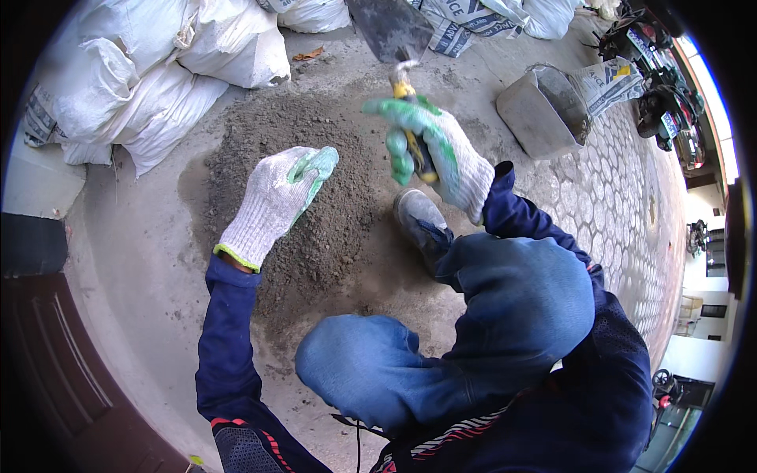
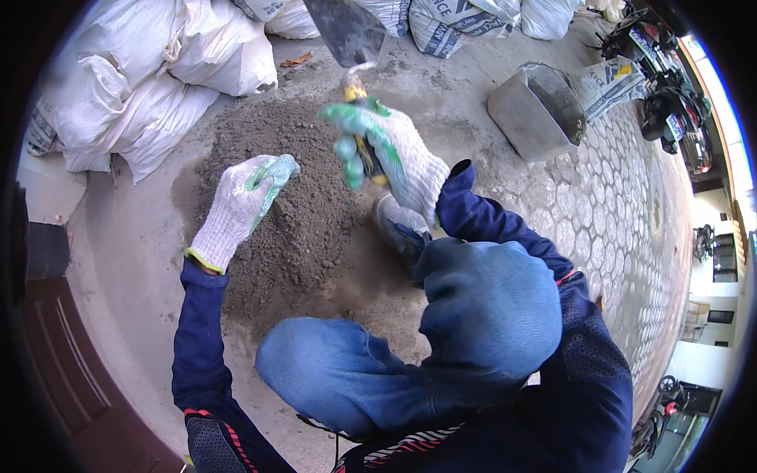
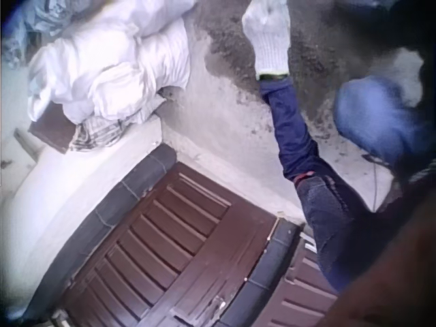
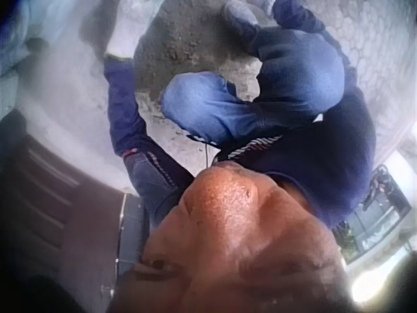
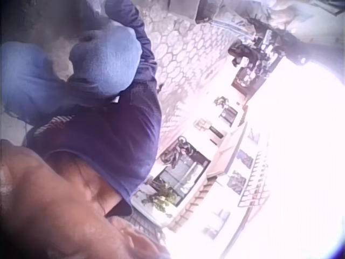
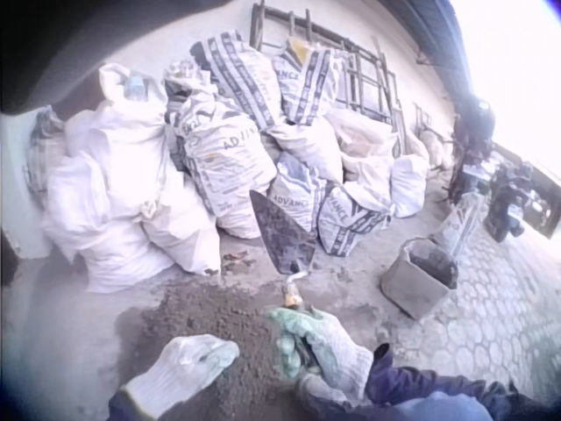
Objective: The person puts on green work gloves, then uses a trowel to scoop a pile of dry cement from the floor into a large fabric bag. The person repeatedly scoops and transfers the material until the pile is mostly cleared.
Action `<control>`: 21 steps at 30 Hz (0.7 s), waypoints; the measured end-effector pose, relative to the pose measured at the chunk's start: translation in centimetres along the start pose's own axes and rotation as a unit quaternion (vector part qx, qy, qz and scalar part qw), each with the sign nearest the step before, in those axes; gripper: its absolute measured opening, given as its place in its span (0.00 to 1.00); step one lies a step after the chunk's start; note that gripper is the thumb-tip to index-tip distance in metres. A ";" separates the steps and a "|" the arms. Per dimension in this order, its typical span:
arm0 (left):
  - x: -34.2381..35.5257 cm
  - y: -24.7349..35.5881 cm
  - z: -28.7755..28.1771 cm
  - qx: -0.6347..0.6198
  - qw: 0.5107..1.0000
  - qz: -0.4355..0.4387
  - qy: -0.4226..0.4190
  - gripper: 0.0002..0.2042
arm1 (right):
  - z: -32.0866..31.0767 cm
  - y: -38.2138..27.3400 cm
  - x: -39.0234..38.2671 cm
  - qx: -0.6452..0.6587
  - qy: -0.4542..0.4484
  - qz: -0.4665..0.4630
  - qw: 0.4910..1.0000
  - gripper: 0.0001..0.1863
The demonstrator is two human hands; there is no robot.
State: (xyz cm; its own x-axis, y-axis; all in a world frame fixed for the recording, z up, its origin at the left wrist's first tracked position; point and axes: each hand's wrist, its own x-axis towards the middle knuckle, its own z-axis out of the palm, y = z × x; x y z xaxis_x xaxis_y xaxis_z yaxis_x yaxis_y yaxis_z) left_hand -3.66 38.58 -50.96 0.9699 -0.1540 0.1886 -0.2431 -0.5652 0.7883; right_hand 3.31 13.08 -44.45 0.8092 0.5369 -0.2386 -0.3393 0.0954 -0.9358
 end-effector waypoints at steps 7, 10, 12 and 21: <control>-3.3 1.3 -1.7 0.217 0.969 0.099 -0.067 0.09 | -6.0 4.7 9.4 -0.117 0.105 0.091 0.983 0.19; -5.9 1.5 -3.6 0.234 0.967 0.083 -0.061 0.08 | -10.0 7.5 13.2 -0.276 0.089 0.122 0.949 0.16; -7.2 1.3 -4.5 0.250 0.966 0.012 -0.069 0.09 | -12.1 9.2 15.5 -0.314 0.084 0.132 0.937 0.15; -9.0 -0.4 -3.8 0.221 0.965 -0.137 -0.047 0.12 | -18.0 10.8 27.5 -0.394 0.051 0.125 0.909 0.17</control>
State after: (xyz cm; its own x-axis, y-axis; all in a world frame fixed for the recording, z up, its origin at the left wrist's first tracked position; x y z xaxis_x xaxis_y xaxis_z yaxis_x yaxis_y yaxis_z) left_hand -12.26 43.23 -50.75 0.9981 -0.0103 -0.0609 0.0196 -0.8819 0.4710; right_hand 30.52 13.78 -65.74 0.8074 0.3755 -0.4550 -0.1019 -0.6709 -0.7345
